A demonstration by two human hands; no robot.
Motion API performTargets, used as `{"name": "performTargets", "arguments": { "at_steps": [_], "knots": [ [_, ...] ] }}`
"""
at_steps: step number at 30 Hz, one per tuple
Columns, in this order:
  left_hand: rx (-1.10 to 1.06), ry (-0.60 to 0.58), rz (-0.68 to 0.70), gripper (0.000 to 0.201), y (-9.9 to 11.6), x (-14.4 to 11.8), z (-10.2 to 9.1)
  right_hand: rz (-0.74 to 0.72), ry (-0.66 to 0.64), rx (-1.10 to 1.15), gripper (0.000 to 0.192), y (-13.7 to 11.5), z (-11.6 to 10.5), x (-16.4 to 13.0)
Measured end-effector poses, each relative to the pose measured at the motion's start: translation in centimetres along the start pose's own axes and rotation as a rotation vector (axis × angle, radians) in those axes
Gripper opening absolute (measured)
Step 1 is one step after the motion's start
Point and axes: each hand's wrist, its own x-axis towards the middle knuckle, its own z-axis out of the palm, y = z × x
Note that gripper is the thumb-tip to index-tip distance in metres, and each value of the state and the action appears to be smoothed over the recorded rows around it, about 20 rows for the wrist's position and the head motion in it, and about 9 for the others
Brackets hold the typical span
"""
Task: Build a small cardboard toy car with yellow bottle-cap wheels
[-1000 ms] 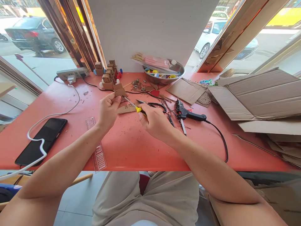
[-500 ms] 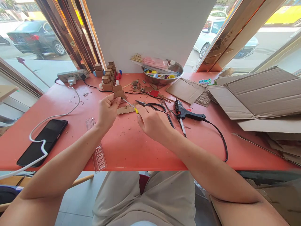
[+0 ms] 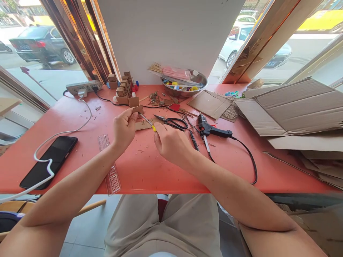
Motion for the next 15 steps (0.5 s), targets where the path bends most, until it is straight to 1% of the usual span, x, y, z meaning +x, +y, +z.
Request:
{"name": "performTargets", "arguments": {
  "at_steps": [1, 2, 3, 4, 6, 7, 8, 9, 10, 11, 13, 14, 15],
  "knots": [
    [0.015, -0.007, 0.016, 0.021, 0.0, 0.0, -0.1, -0.005, 0.031, 0.113, 0.037, 0.2, 0.1, 0.1],
    [0.030, -0.011, 0.030, 0.022, 0.1, 0.0, -0.2, -0.006, 0.050, 0.272, 0.032, 0.4, 0.2, 0.3],
    [0.046, -0.011, 0.039, 0.023, 0.1, 0.0, -0.3, 0.004, 0.040, 0.471, 0.029, 0.7, 0.3, 0.4],
    [0.063, -0.010, 0.044, 0.023, 0.2, 0.0, -0.4, 0.027, -0.002, 0.691, 0.028, 0.9, 0.2, 0.6],
    [0.102, -0.008, 0.054, 0.025, 0.3, 0.0, -0.7, 0.106, -0.142, 1.092, 0.029, 1.2, -0.1, 1.0],
    [0.124, -0.010, 0.063, 0.025, 0.3, 0.0, -0.8, 0.146, -0.207, 1.221, 0.030, 1.4, -0.2, 1.1],
    [0.146, -0.016, 0.075, 0.026, 0.4, 0.0, -0.8, 0.171, -0.247, 1.282, 0.030, 1.4, -0.3, 1.2],
    [0.169, -0.018, 0.090, 0.027, 0.4, 0.0, -0.8, 0.171, -0.246, 1.270, 0.030, 1.5, -0.3, 1.2],
    [0.192, -0.019, 0.106, 0.027, 0.4, 0.0, -0.8, 0.145, -0.199, 1.189, 0.029, 1.5, -0.2, 1.2],
    [0.216, -0.018, 0.122, 0.028, 0.3, 0.0, -0.8, 0.097, -0.118, 1.047, 0.028, 1.5, 0.1, 1.1],
    [0.258, -0.009, 0.159, 0.030, 0.2, 0.0, -0.8, -0.022, 0.077, 0.662, 0.029, 1.5, 0.8, 0.7],
    [0.278, -0.002, 0.183, 0.032, 0.2, 0.0, -0.8, -0.072, 0.156, 0.468, 0.031, 1.5, 1.3, 0.5],
    [0.299, 0.006, 0.209, 0.033, 0.1, -0.1, -0.8, -0.104, 0.208, 0.306, 0.035, 1.5, 1.6, 0.3]
  ]
}}
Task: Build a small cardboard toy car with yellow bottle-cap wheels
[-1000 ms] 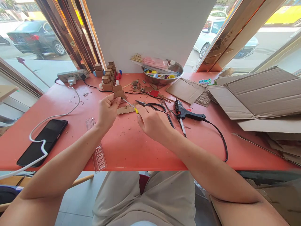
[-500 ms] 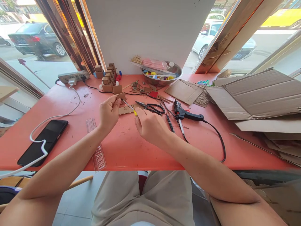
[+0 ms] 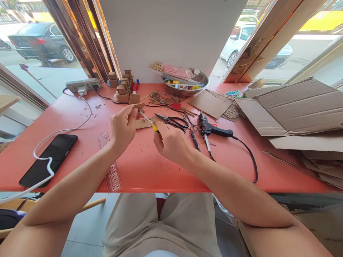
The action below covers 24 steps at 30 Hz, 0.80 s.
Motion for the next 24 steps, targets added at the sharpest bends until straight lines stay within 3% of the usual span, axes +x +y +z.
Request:
{"name": "performTargets", "arguments": {
  "at_steps": [2, 4, 7, 9, 11, 13, 17, 20, 22, 24],
  "knots": [
    [0.051, 0.021, 0.051, 0.035, -0.2, 0.0, 0.0, -0.043, 0.019, -0.175, 0.042, 0.1, 0.4, -0.4],
    [0.109, 0.034, 0.100, 0.036, -0.4, 0.0, -0.1, -0.040, 0.036, -0.152, 0.041, 0.0, 0.5, -0.4],
    [0.181, 0.045, 0.163, 0.036, -0.7, 0.1, -0.3, 0.049, -0.003, 0.264, 0.030, -0.3, 0.2, 0.0],
    [0.211, 0.050, 0.189, 0.037, -0.9, 0.2, -0.3, 0.175, -0.144, 0.679, 0.029, -0.5, -0.1, 0.5],
    [0.221, 0.055, 0.204, 0.037, -1.1, 0.3, -0.3, 0.285, -0.284, 0.959, 0.032, -0.6, -0.3, 0.8],
    [0.219, 0.057, 0.206, 0.037, -1.3, 0.2, -0.1, 0.303, -0.287, 0.913, 0.033, -0.6, -0.2, 0.9],
    [0.209, 0.051, 0.181, 0.035, -1.5, 0.2, 0.2, 0.209, -0.041, 0.435, 0.025, -0.5, 0.5, 0.5],
    [0.193, 0.065, 0.181, 0.034, -1.4, 0.2, 0.3, 0.132, 0.044, 0.235, 0.020, -0.6, 0.7, 0.3],
    [0.182, 0.080, 0.185, 0.035, -1.2, 0.2, 0.4, 0.157, -0.009, 0.410, 0.017, -0.7, 0.5, 0.5],
    [0.184, 0.092, 0.184, 0.037, -1.2, 0.2, 0.4, 0.271, -0.161, 0.789, 0.020, -0.8, 0.1, 1.0]
  ]
}}
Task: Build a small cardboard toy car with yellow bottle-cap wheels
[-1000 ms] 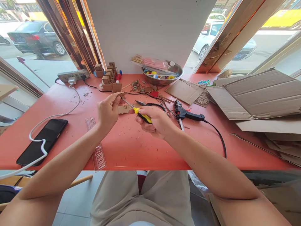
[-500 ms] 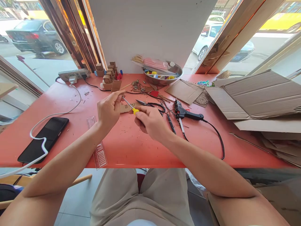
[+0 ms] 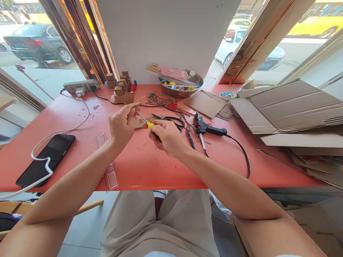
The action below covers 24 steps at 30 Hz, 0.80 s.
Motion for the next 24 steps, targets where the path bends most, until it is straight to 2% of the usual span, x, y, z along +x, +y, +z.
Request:
{"name": "performTargets", "arguments": {
  "at_steps": [2, 4, 6, 9, 11, 13, 16, 18, 20, 24],
  "knots": [
    [0.011, 0.004, -0.009, 0.037, -0.1, 0.0, 0.1, 0.148, -0.126, 0.304, 0.025, -0.3, -0.2, 0.3],
    [0.012, 0.006, -0.018, 0.035, -0.1, 0.0, 0.2, 0.171, -0.134, 0.345, 0.025, -0.2, -0.2, 0.3],
    [0.003, 0.005, -0.021, 0.035, -0.1, -0.1, 0.4, 0.035, -0.011, 0.095, 0.019, 0.3, -0.1, 0.2],
    [-0.013, 0.012, -0.012, 0.035, 0.3, -0.1, 0.4, -0.221, 0.216, -0.433, 0.014, 1.1, 0.2, -0.2],
    [-0.027, 0.022, -0.005, 0.035, 0.6, -0.1, 0.4, -0.282, 0.263, -0.535, 0.016, 1.2, 0.3, -0.3],
    [-0.035, 0.037, -0.008, 0.037, 0.9, -0.1, 0.2, -0.224, 0.182, -0.348, 0.014, 0.9, 0.1, -0.3],
    [-0.024, 0.043, -0.022, 0.038, 0.7, 0.0, 0.0, 0.022, -0.104, 0.146, 0.024, 0.0, -0.3, 0.1],
    [-0.021, 0.034, -0.022, 0.037, 0.5, 0.0, -0.1, 0.138, -0.217, 0.300, 0.030, -0.4, -0.5, 0.3],
    [-0.030, 0.024, -0.016, 0.037, 0.3, 0.0, 0.1, 0.093, -0.141, 0.162, 0.029, -0.3, -0.4, 0.3],
    [-0.054, 0.017, -0.017, 0.035, 0.3, -0.1, 0.2, -0.136, 0.184, -0.313, 0.009, 0.5, -0.1, -0.1]
  ]
}}
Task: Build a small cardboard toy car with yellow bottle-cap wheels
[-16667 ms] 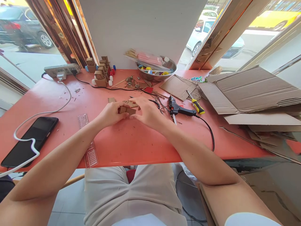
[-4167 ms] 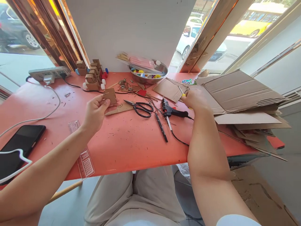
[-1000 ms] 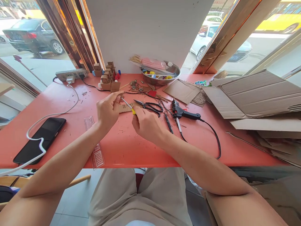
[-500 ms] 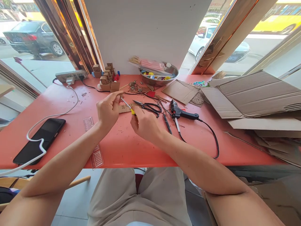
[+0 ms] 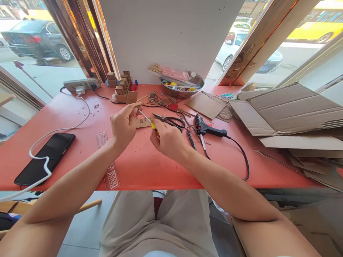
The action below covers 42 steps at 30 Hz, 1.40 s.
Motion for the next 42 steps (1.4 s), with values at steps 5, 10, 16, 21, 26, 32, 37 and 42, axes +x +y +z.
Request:
{"name": "performTargets", "arguments": {
  "at_steps": [5, 10, 16, 21, 26, 32, 37, 42],
  "knots": [
    [-0.006, -0.015, 0.003, 0.036, 0.6, -0.3, -0.1, 0.111, -0.070, 0.133, 0.011, -1.0, -0.2, 0.2],
    [-0.026, -0.129, 0.104, 0.039, 1.7, -0.6, 0.7, 0.433, -0.223, 0.676, 0.024, -2.8, -0.9, 1.5],
    [-0.086, -0.088, 0.045, 0.042, 1.7, -0.7, 1.4, 0.237, -0.093, 0.452, 0.014, -1.7, 0.3, 0.9],
    [-0.115, -0.079, -0.022, 0.038, 1.1, -0.4, 1.3, 0.073, -0.060, 0.226, 0.008, -0.3, 1.4, -0.4],
    [-0.150, -0.053, -0.037, 0.028, 0.2, -0.5, 1.1, 0.029, -0.081, 0.119, 0.011, -0.3, 0.6, -0.3],
    [-0.165, -0.057, -0.042, 0.030, 0.4, -0.7, 1.0, -0.040, -0.057, -0.035, 0.019, -0.6, 0.1, 0.4],
    [-0.127, -0.004, -0.002, 0.028, 0.6, -1.1, 1.0, 0.073, -0.120, -0.088, 0.023, -1.2, 1.0, -0.4],
    [-0.099, -0.001, 0.043, 0.027, 0.1, -1.2, 0.7, 0.083, -0.210, 0.034, 0.024, -1.3, 1.1, -0.9]
  ]
}}
